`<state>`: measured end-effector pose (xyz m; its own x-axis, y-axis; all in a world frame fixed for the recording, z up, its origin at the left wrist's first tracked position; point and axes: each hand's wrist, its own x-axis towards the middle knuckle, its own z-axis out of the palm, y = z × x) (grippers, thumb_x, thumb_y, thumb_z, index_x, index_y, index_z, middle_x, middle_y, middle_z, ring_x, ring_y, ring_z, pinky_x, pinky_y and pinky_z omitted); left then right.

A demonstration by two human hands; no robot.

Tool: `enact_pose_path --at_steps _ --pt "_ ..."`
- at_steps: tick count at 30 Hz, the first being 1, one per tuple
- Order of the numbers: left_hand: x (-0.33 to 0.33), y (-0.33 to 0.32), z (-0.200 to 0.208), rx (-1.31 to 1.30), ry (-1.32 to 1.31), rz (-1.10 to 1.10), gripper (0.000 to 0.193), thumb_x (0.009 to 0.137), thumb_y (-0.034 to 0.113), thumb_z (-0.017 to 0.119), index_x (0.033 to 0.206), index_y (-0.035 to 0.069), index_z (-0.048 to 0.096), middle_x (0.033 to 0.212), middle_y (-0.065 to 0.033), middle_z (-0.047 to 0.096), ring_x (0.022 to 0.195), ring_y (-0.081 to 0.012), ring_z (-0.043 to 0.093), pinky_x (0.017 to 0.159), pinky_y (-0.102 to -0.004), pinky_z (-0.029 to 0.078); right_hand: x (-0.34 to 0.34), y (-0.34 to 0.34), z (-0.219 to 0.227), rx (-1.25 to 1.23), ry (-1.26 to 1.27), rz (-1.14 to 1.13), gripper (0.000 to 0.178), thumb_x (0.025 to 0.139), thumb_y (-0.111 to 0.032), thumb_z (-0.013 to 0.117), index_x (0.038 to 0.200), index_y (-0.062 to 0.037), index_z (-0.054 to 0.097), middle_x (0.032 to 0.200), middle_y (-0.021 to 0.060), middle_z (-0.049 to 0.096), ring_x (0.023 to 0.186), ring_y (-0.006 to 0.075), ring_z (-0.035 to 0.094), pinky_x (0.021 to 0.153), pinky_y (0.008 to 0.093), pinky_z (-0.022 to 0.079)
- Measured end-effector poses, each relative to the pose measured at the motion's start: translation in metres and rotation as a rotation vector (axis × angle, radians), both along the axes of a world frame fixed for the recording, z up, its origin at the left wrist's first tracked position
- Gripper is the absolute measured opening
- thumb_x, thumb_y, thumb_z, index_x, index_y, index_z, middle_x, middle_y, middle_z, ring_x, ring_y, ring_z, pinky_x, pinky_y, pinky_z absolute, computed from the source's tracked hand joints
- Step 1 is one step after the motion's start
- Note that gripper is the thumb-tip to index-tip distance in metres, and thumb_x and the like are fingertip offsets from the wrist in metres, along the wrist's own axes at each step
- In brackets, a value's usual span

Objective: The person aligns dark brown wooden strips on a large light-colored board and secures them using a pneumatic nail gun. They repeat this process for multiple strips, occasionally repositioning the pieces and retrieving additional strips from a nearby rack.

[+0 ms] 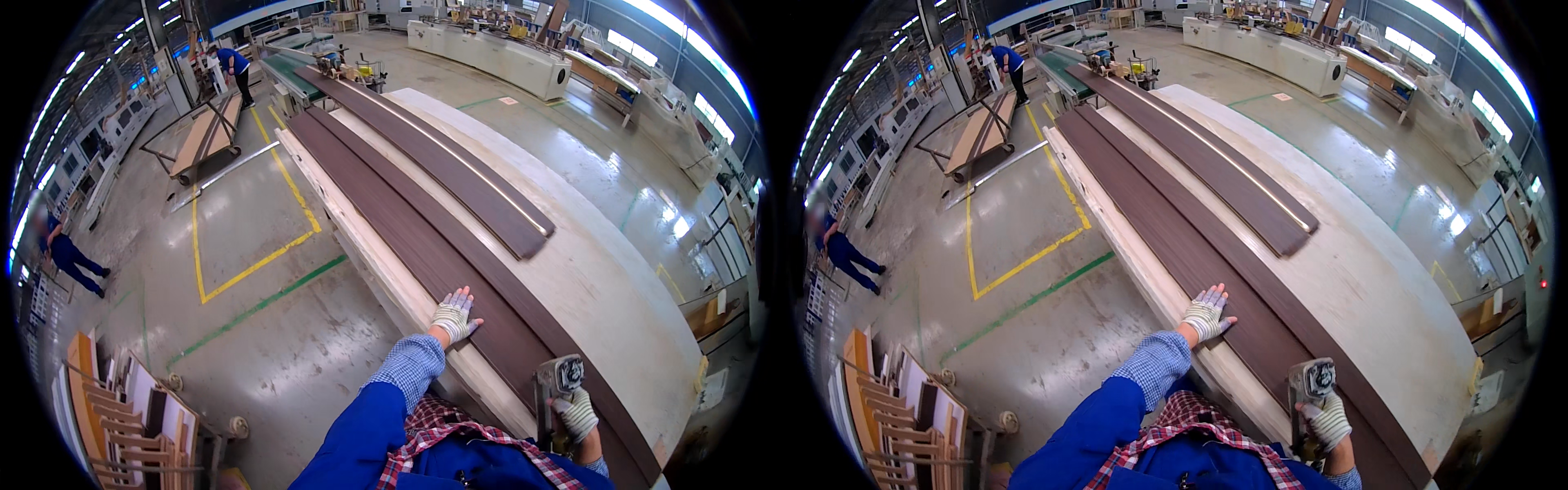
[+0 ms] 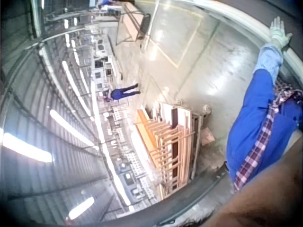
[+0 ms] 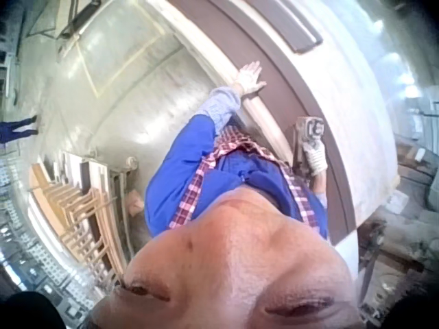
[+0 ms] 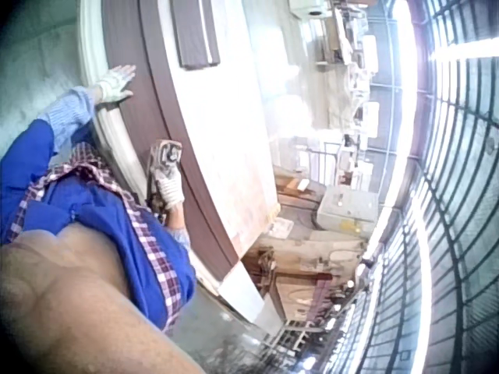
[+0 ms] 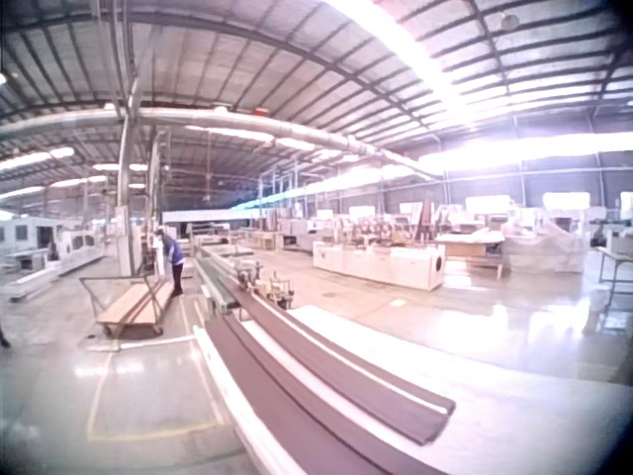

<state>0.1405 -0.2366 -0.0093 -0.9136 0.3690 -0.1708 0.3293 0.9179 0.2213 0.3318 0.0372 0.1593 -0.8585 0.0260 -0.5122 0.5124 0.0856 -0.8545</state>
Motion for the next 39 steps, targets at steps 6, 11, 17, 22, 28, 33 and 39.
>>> enact_pose_path --at_steps 6,11,17,22,28,33,39 --pt "-0.127 -0.142 -0.003 -0.075 0.008 0.083 0.081 0.086 0.061 0.03 0.141 0.002 0.021 0.149 -0.0164 0.01 0.138 -0.0267 0.012 0.111 -0.0382 0.01 -0.14 -0.112 -0.008 -0.008 0.115 0.047 0.029 0.07 -0.001 0.067 0.096 -0.0034 0.054 0.067 0.0 0.054 0.049 0.0086 0.047 0.043 0.0236 0.038" --pt "-0.211 -0.259 0.009 0.017 -0.189 0.243 0.084 0.086 0.064 0.03 0.14 0.0 0.022 0.148 -0.0193 0.009 0.138 -0.0312 0.011 0.111 -0.04 0.012 -0.264 -0.206 -0.005 -0.069 0.095 0.18 0.026 0.074 -0.011 0.069 0.094 -0.0048 0.053 0.066 -0.0009 0.052 0.051 0.0079 0.046 0.044 0.0236 0.037" --pt "-0.318 -0.354 0.011 -0.201 -0.127 0.311 0.089 0.084 0.067 0.025 0.14 -0.001 0.019 0.148 -0.0201 0.013 0.137 -0.0308 0.013 0.112 -0.0403 0.006 -0.38 -0.303 0.005 -0.097 0.041 0.279 0.029 0.076 -0.016 0.07 0.096 -0.0033 0.053 0.071 -0.0013 0.052 0.057 0.0073 0.047 0.05 0.0227 0.039" --pt "-0.452 -0.453 -0.003 -0.05 0.02 0.402 0.087 0.085 0.065 0.028 0.14 -0.002 0.021 0.148 -0.0201 0.009 0.138 -0.0302 0.012 0.111 -0.041 0.009 -0.449 -0.39 -0.005 -0.174 0.082 0.248 0.027 0.075 -0.015 0.069 0.094 -0.0033 0.054 0.07 -0.0014 0.052 0.057 0.0072 0.047 0.05 0.0227 0.039" --pt "-0.603 -0.559 -0.032 0.043 0.256 0.272 0.077 0.087 0.058 0.034 0.139 0.001 0.026 0.149 -0.0178 0.008 0.138 -0.0296 0.012 0.111 -0.0409 0.011 -0.552 -0.504 -0.001 -0.069 -0.015 0.104 0.024 0.075 -0.015 0.07 0.091 -0.0052 0.056 0.066 -0.0024 0.052 0.053 0.0069 0.046 0.048 0.0224 0.039" --pt "-0.685 -0.621 -0.031 0.164 0.321 0.309 0.076 0.086 0.054 0.039 0.137 -0.002 0.028 0.148 -0.0195 0.011 0.137 -0.0313 0.013 0.111 -0.0419 0.012 -0.681 -0.602 0.015 0.103 0.022 0.217 0.021 0.077 -0.012 0.068 0.093 -0.0047 0.058 0.071 -0.003 0.054 0.058 0.0056 0.046 0.049 0.0229 0.038" --pt "-0.711 -0.636 -0.033 0.23 0.318 0.353 0.072 0.084 0.044 0.046 0.131 -0.01 0.034 0.145 -0.027 0.016 0.135 -0.0363 0.016 0.111 -0.0417 0.014 -0.88 -0.723 0.011 0.28 0.354 0.609 0.027 0.078 -0.017 0.067 0.098 -0.0002 0.062 0.075 0.0031 0.061 0.066 0.0105 0.054 0.06 0.0281 0.046"
